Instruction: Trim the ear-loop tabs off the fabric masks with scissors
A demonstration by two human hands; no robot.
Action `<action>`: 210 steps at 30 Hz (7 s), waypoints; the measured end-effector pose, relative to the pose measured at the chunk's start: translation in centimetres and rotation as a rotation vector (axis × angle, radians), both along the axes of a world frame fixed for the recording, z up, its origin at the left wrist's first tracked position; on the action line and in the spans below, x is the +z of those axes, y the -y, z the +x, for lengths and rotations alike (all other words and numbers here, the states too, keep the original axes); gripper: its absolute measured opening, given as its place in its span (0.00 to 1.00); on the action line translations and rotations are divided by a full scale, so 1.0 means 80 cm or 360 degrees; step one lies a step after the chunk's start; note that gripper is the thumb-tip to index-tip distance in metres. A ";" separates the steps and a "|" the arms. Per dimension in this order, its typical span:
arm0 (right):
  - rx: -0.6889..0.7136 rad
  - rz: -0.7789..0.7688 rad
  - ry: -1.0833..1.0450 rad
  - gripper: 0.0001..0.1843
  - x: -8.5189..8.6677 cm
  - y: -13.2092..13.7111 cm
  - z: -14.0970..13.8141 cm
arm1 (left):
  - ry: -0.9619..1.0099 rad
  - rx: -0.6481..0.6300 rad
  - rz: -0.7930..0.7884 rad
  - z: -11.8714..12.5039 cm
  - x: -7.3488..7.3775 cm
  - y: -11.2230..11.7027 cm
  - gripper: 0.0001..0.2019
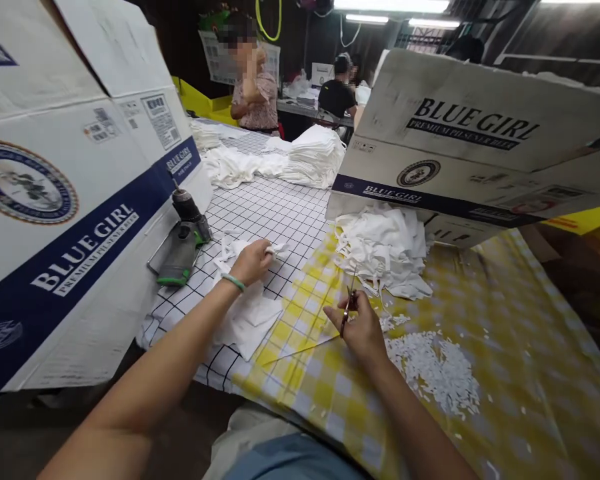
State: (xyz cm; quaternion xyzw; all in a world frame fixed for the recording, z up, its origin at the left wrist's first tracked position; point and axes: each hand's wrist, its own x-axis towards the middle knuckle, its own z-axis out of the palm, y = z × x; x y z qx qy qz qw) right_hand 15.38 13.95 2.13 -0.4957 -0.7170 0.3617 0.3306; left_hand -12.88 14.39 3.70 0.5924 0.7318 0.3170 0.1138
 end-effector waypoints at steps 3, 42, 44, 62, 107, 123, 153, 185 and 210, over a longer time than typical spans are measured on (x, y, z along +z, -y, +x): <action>0.0085 -0.0218 -0.0384 0.27 -0.003 0.005 0.001 | 0.0099 -0.0168 0.0128 0.070 0.014 0.018 0.07; 0.0055 -0.0256 -0.0361 0.17 -0.028 0.048 0.020 | -0.0040 -0.1071 0.0194 0.127 0.005 0.068 0.05; 0.0192 -0.0407 -0.0559 0.14 -0.035 0.039 0.010 | 0.0131 -0.0979 0.0113 0.131 0.026 0.089 0.04; 0.0141 0.0226 -0.0732 0.15 -0.013 0.033 0.039 | 0.1294 -0.0582 -0.0096 0.162 0.007 0.142 0.09; 0.0428 0.0153 0.0386 0.26 0.034 0.084 0.090 | 0.1471 -0.0681 0.0147 0.226 0.008 0.141 0.13; 0.0437 0.0225 0.0434 0.27 0.034 0.084 0.091 | 0.1240 -0.0820 0.0211 0.230 0.006 0.142 0.15; -0.0215 0.0039 0.0694 0.31 -0.019 0.093 0.186 | 0.1091 -0.1118 -0.0007 0.310 -0.025 0.087 0.14; 0.0281 0.0374 0.0492 0.10 0.019 0.011 0.095 | 0.1608 -0.0657 -0.0828 0.204 -0.005 0.146 0.20; 0.1439 -0.0558 -0.0074 0.09 0.009 0.135 0.085 | 0.2804 0.0503 -0.0657 0.202 -0.023 0.198 0.13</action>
